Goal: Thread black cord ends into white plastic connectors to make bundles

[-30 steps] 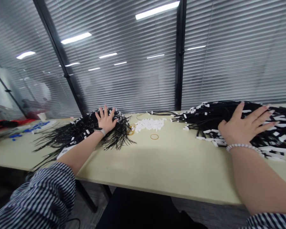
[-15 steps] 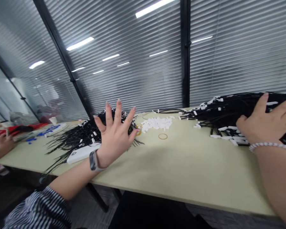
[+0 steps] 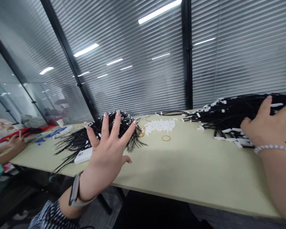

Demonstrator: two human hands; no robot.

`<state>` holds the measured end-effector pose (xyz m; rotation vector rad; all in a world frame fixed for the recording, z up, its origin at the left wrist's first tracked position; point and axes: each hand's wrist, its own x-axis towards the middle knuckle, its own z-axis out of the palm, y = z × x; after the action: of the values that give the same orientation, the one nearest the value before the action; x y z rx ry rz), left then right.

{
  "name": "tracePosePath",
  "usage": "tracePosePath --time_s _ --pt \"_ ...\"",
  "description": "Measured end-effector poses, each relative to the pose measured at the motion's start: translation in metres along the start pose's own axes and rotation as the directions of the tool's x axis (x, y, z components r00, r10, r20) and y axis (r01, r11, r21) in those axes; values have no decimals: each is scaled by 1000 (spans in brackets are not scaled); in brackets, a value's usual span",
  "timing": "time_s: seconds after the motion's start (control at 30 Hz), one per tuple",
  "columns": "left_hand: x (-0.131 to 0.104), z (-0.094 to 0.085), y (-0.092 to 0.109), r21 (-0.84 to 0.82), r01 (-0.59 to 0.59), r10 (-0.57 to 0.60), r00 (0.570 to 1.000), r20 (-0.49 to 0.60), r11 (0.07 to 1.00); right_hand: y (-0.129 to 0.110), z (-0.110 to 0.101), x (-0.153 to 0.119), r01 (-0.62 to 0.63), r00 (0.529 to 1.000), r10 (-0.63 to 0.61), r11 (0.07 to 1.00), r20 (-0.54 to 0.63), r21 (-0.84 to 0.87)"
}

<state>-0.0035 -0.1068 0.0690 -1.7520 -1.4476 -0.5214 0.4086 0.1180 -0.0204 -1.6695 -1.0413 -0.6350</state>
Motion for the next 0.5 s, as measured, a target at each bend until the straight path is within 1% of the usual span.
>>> tracePosePath --time_s 0.03,0.07,0.13,0.17,0.2,0.23,0.27,0.3,0.33,0.37,0.43,0.47,0.5 --pt "-2 0 1 -11 -23 24 1000 8 1000 -8 -10 -3 33 995 -34 999 96 14" --pt "-3 0 2 -24 -48 48 999 18 999 -18 -20 -7 88 991 -91 996 95 32" --pt "-4 2 5 -47 -103 105 993 52 994 -41 -41 -14 227 974 -227 973 -1 34" --pt "-3 3 8 -56 -133 137 988 74 990 -54 -50 -18 283 959 -282 959 -6 22" --pt "-3 4 11 -64 -161 167 981 95 985 -68 -57 -21 322 946 -322 947 19 15" --pt "-2 6 15 -71 -187 194 974 113 980 -83 -63 -24 375 924 -375 927 75 13" --pt "-1 7 19 -78 -206 215 968 128 975 -97 -66 -28 426 895 -425 905 136 27" --pt "0 8 22 -86 -221 231 963 138 971 -111 -68 -33 478 852 -481 876 206 66" --pt "1 7 25 -95 -235 247 958 145 967 -125 -69 -39 519 800 -538 843 264 142" --pt "1 7 28 -105 -245 259 955 148 964 -137 -69 -46 561 721 -615 788 318 252" --pt "0 4 32 -123 -268 284 948 142 955 -160 -72 -62 602 630 -698 716 340 353" --pt "0 2 33 -133 -283 301 944 138 950 -170 -75 -71 554 593 -738 664 323 502" --pt "-1 1 34 -144 -304 323 937 134 942 -180 -79 -81 409 604 -733 621 311 668"
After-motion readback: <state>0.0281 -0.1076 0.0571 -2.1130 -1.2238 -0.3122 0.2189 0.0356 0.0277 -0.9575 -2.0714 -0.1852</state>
